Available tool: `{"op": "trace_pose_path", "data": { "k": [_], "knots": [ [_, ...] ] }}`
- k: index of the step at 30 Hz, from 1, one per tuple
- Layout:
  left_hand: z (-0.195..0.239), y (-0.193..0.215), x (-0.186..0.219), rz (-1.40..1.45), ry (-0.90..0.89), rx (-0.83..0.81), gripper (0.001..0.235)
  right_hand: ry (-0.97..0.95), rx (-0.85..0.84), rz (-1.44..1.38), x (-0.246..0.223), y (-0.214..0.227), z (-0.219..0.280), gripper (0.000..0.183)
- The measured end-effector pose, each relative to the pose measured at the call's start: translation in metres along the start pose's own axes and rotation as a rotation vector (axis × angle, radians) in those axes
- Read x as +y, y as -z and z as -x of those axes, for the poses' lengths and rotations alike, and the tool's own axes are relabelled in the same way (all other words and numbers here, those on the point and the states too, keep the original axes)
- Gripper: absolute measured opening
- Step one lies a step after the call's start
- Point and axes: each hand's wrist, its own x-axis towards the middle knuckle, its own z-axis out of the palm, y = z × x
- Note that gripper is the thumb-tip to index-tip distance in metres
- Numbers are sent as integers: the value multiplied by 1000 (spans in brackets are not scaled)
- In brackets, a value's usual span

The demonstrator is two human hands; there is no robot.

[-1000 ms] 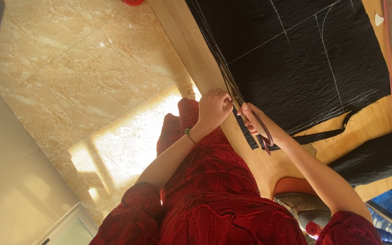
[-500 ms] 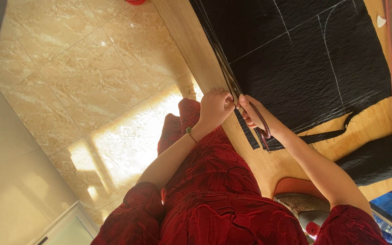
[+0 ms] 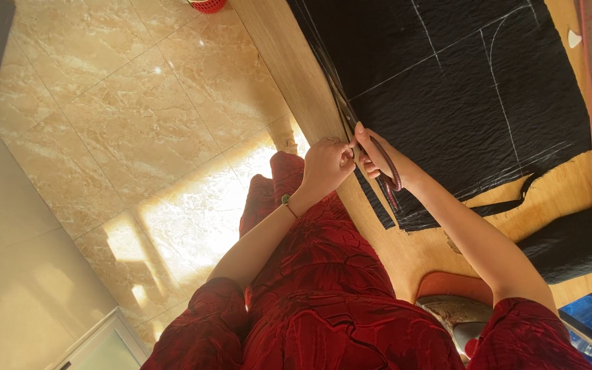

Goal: Cutting out pattern pieces from a folded black fabric using tailor's scissors following chalk markings.

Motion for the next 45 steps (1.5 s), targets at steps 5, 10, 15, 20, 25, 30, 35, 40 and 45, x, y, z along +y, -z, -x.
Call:
{"op": "trace_pose_path", "data": {
  "k": [5,10,15,20,25,30,35,40,45],
  "knots": [
    [1,1,2,-2,0,4,12,-2,-23,8,3,5,-3,52],
    [2,0,-1,-7,-10,-2,11,-107,-107,-96,-15,2,-9,48],
    [1,6,3,-14,-35,15,11,23,-9,48,-8,4,-38,63],
    [1,3,2,-29,-23,-2,13,19,5,81,-20,-1,-39,69],
    [2,7,2,-25,-5,-39,14,13,-56,12,-18,4,-43,61],
    [0,4,0,-16,-4,-79,15,53,-56,19,-21,6,-51,60],
    [-1,4,-2,-27,-36,-80,12,15,-65,-32,-32,7,-67,57],
    [-2,1,-4,-10,-35,-108,11,30,-32,6,-41,6,-71,57],
    [-4,4,-1,2,-1,-177,14,22,-104,-1,-42,15,-76,52]
  ]
}}
